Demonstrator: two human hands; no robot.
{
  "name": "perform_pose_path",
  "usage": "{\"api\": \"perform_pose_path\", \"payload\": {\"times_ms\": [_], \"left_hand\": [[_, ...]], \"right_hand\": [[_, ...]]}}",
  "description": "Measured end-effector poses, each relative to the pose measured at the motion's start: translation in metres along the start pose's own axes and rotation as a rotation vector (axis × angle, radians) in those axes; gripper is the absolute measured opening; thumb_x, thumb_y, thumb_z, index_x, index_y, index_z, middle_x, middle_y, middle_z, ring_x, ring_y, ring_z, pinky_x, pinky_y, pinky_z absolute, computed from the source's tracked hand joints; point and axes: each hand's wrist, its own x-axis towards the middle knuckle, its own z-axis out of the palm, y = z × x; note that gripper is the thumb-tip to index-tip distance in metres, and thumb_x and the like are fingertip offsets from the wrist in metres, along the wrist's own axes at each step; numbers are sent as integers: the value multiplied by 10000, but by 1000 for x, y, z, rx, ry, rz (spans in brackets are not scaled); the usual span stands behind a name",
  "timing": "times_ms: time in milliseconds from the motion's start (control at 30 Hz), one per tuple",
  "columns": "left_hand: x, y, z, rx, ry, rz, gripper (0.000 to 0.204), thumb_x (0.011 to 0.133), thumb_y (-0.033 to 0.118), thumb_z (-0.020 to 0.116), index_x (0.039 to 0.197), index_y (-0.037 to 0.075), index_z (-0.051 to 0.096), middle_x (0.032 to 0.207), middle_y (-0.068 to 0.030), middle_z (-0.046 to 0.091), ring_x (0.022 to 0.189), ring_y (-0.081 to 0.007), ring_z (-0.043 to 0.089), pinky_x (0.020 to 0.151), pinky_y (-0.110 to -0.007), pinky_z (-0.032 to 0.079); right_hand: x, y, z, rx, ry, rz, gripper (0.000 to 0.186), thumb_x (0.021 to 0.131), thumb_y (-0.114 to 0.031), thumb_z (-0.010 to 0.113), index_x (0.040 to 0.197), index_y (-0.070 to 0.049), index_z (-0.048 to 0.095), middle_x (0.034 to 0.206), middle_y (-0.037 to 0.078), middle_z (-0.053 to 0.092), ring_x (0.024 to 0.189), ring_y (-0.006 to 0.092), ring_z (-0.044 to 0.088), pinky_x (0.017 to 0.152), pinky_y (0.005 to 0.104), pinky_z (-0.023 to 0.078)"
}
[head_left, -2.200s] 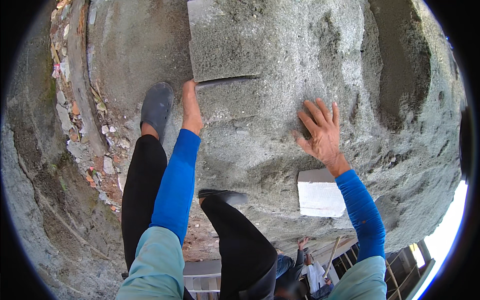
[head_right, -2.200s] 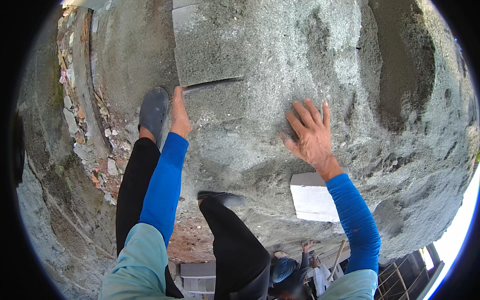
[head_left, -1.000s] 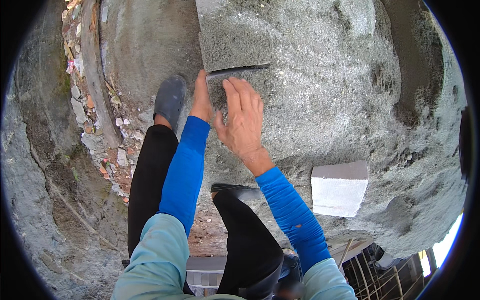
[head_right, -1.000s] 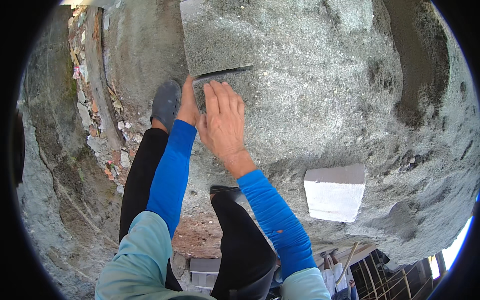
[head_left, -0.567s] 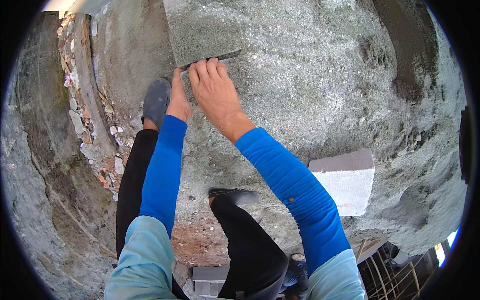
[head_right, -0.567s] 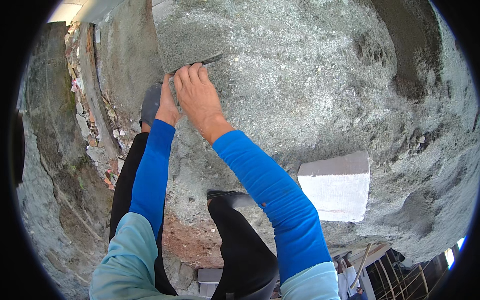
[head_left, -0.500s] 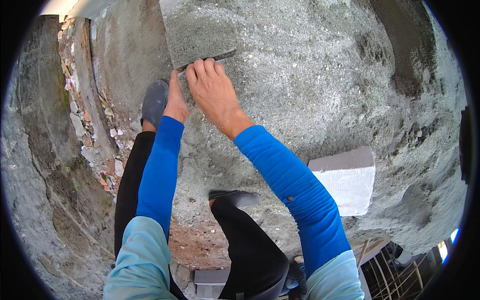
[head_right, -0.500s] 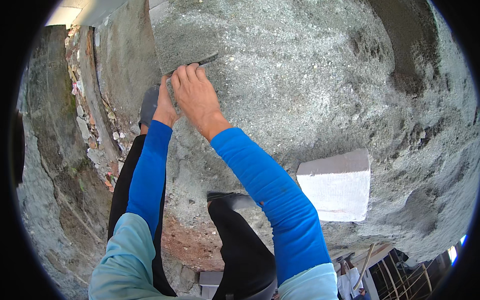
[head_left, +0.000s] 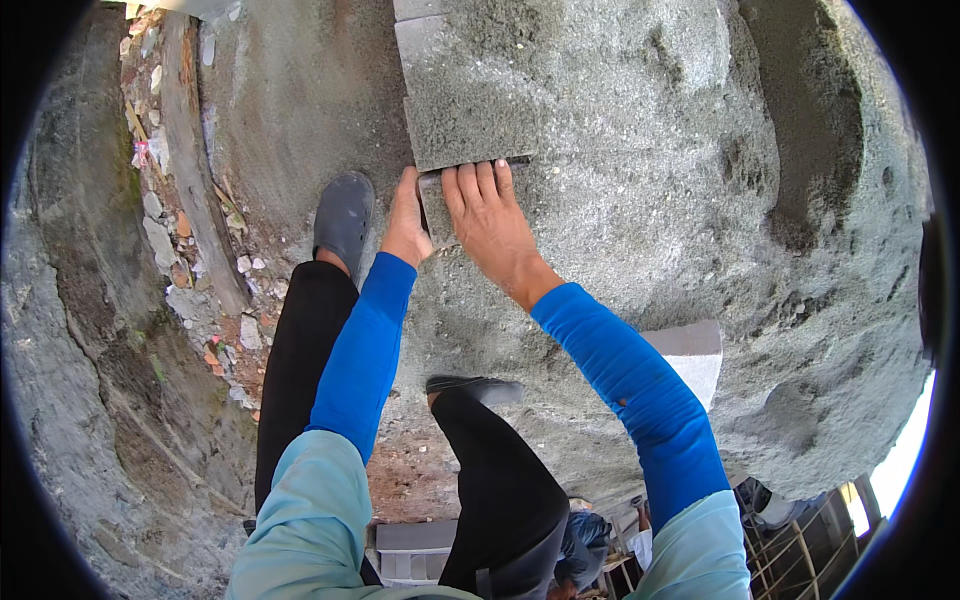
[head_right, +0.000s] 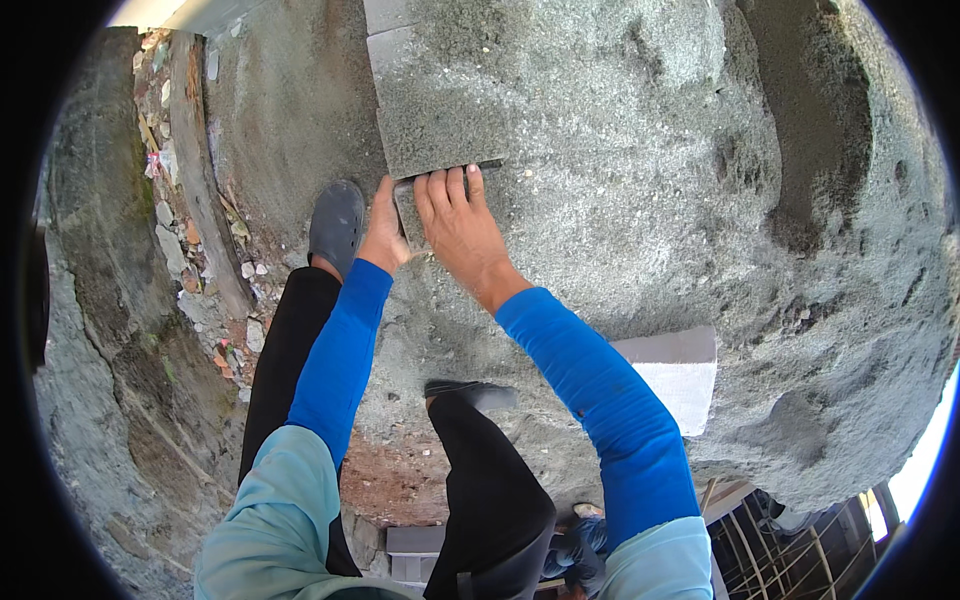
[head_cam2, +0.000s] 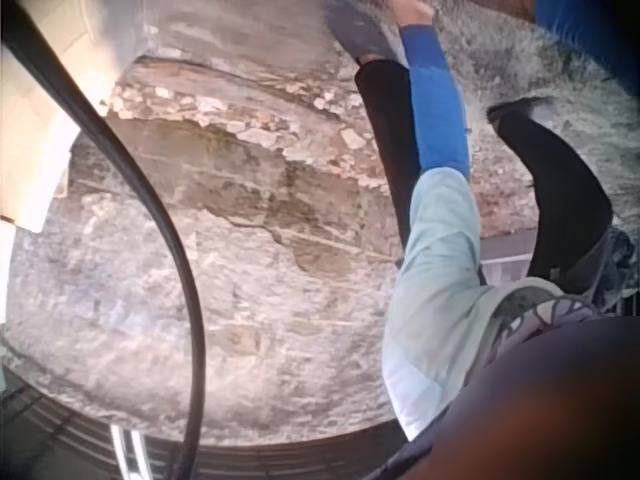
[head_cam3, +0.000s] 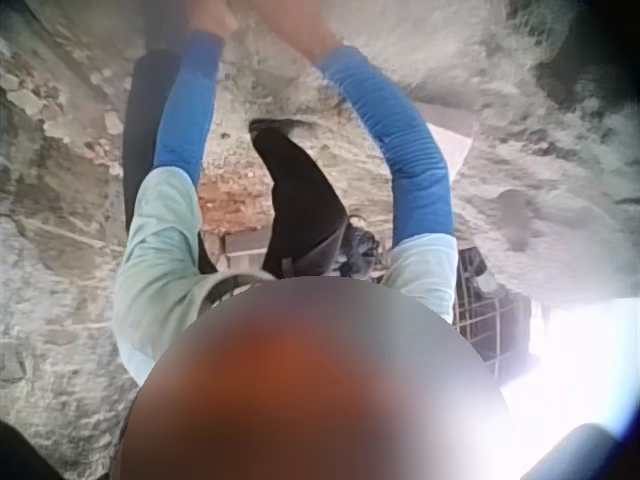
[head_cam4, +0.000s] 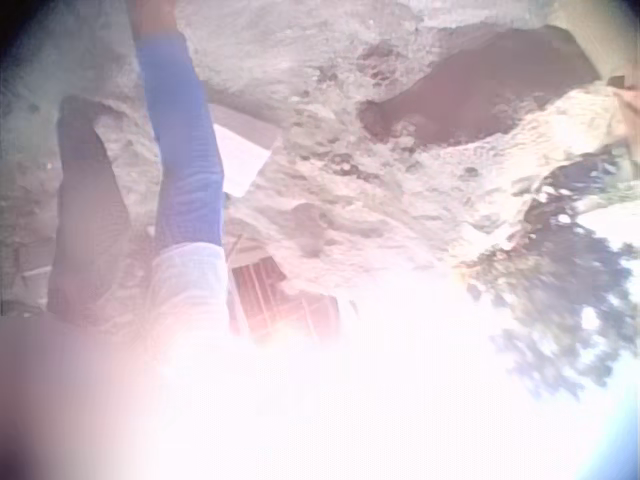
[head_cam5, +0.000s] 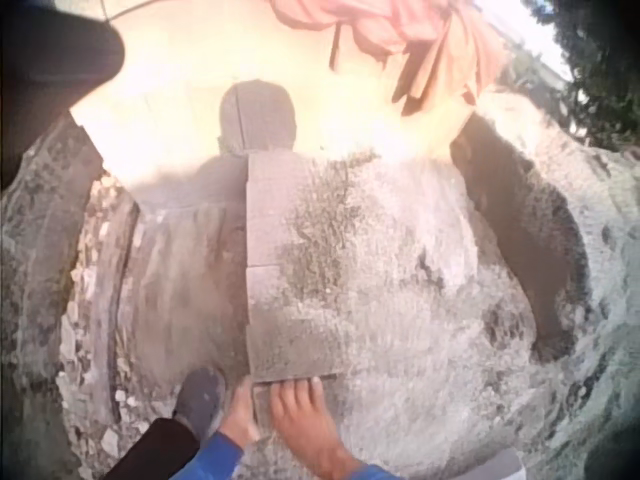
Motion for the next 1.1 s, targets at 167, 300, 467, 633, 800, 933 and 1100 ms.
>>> {"api": "perform_pose_path", "payload": {"times_ms": [167, 300, 467, 633, 800, 933, 1100], "left_hand": [[-25, -2, 38, 161, 284, -30, 790, 869, 741, 487, 1483, 244, 491, 1582, -101, 391, 1430, -322, 406, 1119, -627, 308], [-38, 10, 58, 190, 282, -77, 796, 872, 727, 455, 1516, 259, 435, 1561, -75, 404, 1420, -313, 418, 1096, -655, 314], [-43, 11, 59, 258, 286, -32, 763, 884, 729, 435, 1500, 278, 435, 1573, -64, 379, 1425, -306, 414, 1069, -677, 326], [-46, 17, 59, 219, 313, -104, 739, 884, 721, 449, 1480, 284, 461, 1566, -65, 393, 1436, -323, 392, 1090, -703, 298], [-48, 30, 54, 103, 181, -307, 747, 869, 647, 525, 1483, 225, 470, 1583, -113, 385, 1453, -354, 368, 1085, -745, 261], [-48, 24, 59, 121, 284, -303, 793, 865, 691, 525, 1512, 244, 421, 1617, -125, 314, 1477, -348, 321, 1109, -714, 247], [-26, 6, 34, 206, 309, -3, 759, 865, 724, 512, 1454, 246, 490, 1561, -98, 372, 1450, -315, 325, 1127, -652, 251]], "right_hand": [[3, -4, -4, 26, -83, 109, 493, 913, -145, 628, 1362, 14, 501, 1226, 164, 541, 1242, 347, 497, 1162, 502, 340], [2, -3, -1, -33, -26, 106, 448, 899, -147, 647, 1304, 17, 547, 1189, 148, 552, 1204, 332, 520, 1121, 474, 367], [3, 3, 7, 80, 100, 88, 603, 751, -75, 755, 1290, 47, 513, 1129, 154, 535, 1140, 316, 526, 1103, 449, 381], [3, 5, -1, 76, -46, 39, 572, 817, -108, 698, 1324, 55, 488, 1172, 165, 528, 1178, 331, 515, 1118, 463, 371], [-11, 4, 2, 8, -122, 25, 711, 875, -182, 658, 1477, 57, 363, 1401, 219, 464, 1342, 374, 441, 1198, 489, 296], [-8, 10, 1, -23, -167, -24, 597, 919, -221, 636, 1432, 22, 449, 1292, 168, 520, 1261, 347, 479, 1162, 477, 319], [3, 8, 5, 87, -43, 12, 420, 894, -150, 646, 1280, -16, 551, 1141, 114, 538, 1147, 293, 517, 1092, 453, 370]]}}
